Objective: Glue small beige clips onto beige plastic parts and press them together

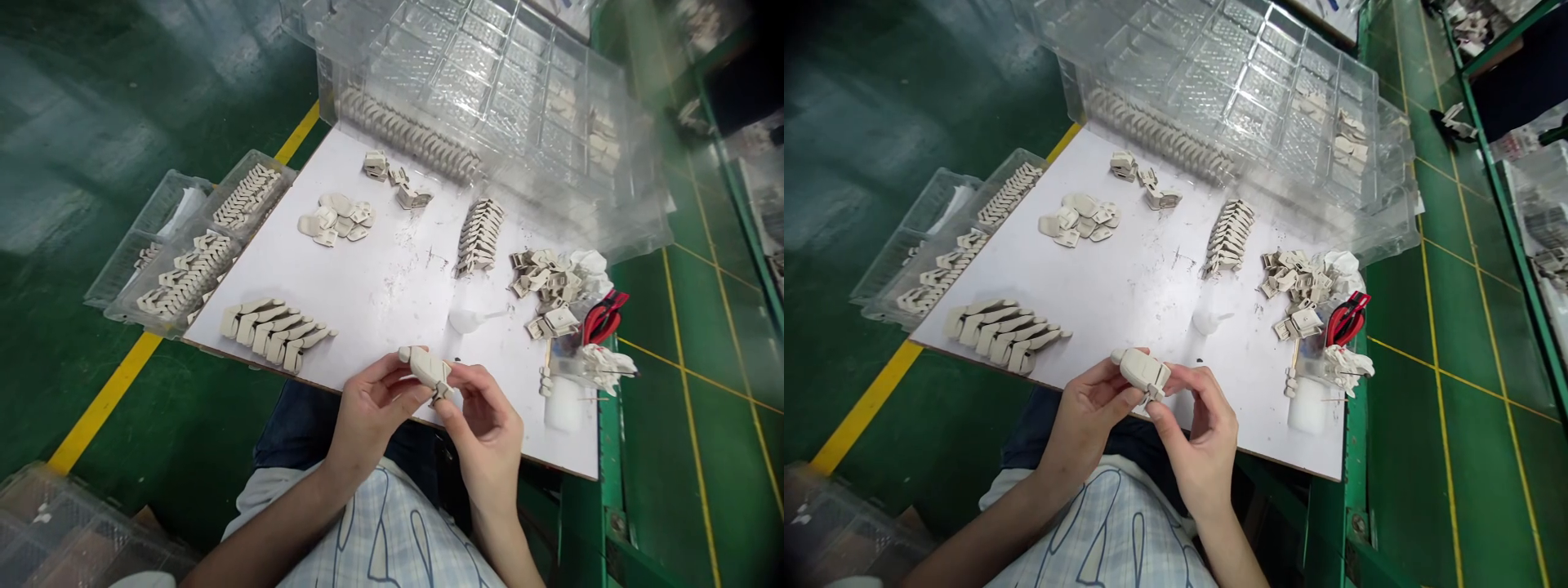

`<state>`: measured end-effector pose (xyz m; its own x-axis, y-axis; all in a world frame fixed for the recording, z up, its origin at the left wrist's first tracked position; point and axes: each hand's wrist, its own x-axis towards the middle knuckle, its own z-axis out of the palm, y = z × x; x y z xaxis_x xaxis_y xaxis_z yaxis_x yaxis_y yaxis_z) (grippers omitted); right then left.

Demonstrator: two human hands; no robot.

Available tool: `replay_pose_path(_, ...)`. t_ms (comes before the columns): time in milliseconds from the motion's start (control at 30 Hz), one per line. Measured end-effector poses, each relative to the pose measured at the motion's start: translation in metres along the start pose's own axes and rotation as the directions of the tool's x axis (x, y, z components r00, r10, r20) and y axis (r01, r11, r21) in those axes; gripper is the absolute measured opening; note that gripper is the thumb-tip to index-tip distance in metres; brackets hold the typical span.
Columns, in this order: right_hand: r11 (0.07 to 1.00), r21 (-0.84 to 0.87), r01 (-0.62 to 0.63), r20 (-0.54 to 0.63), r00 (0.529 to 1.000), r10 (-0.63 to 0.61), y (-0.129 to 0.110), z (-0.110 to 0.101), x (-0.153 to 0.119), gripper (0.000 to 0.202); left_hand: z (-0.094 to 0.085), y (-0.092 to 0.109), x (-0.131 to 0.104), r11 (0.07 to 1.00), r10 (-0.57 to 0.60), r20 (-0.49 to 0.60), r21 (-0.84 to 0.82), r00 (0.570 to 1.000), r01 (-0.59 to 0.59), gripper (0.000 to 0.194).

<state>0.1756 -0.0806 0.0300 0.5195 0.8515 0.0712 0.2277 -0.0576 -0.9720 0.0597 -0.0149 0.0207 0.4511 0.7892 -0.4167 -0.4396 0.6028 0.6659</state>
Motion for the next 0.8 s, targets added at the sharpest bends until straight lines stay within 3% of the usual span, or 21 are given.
replay_pose_path(133,0.973,0.160,-0.165,-0.033,0.985,0.172,0.003,0.004,-0.003,0.025,-0.001,0.006,-0.003,0.974,0.152,0.028,0.165,0.988,-0.155,0.036)
replay_pose_path(233,0.920,0.305,-0.246,0.002,0.966,0.257,0.003,0.009,-0.007,0.029,-0.005,0.004,-0.004,0.834,0.362,0.098,0.411,0.927,-0.369,0.026)
replay_pose_path(267,0.904,0.334,-0.265,0.013,0.961,0.277,0.003,0.011,-0.008,0.029,-0.006,0.002,-0.004,0.741,0.462,0.131,0.486,0.877,-0.463,0.026)
replay_pose_path(333,0.880,0.371,-0.296,0.031,0.951,0.307,0.001,0.014,-0.010,0.029,-0.007,-0.002,-0.001,0.495,0.652,0.232,0.591,0.721,-0.637,0.032)
replay_pose_path(400,0.862,0.397,-0.316,0.047,0.945,0.325,-0.002,0.017,-0.012,0.028,-0.008,-0.005,0.000,0.264,0.748,0.345,0.630,0.567,-0.731,0.034)
replay_pose_path(433,0.857,0.409,-0.314,0.047,0.945,0.323,-0.002,0.018,-0.013,0.027,-0.008,-0.006,0.001,0.201,0.763,0.375,0.637,0.526,-0.745,0.034)
replay_pose_path(500,0.857,0.422,-0.295,0.038,0.951,0.308,-0.004,0.020,-0.014,0.027,-0.008,-0.006,0.000,0.169,0.774,0.381,0.645,0.505,-0.745,0.030)
replay_pose_path(700,0.892,0.379,-0.244,-0.002,0.964,0.265,-0.008,0.024,-0.016,0.023,-0.010,-0.001,0.000,0.187,0.777,0.394,0.600,0.491,-0.778,0.022)
replay_pose_path(800,0.921,0.332,-0.205,-0.049,0.971,0.234,-0.009,0.027,-0.016,0.023,-0.013,-0.001,0.003,0.120,0.769,0.437,0.618,0.466,-0.777,0.020)
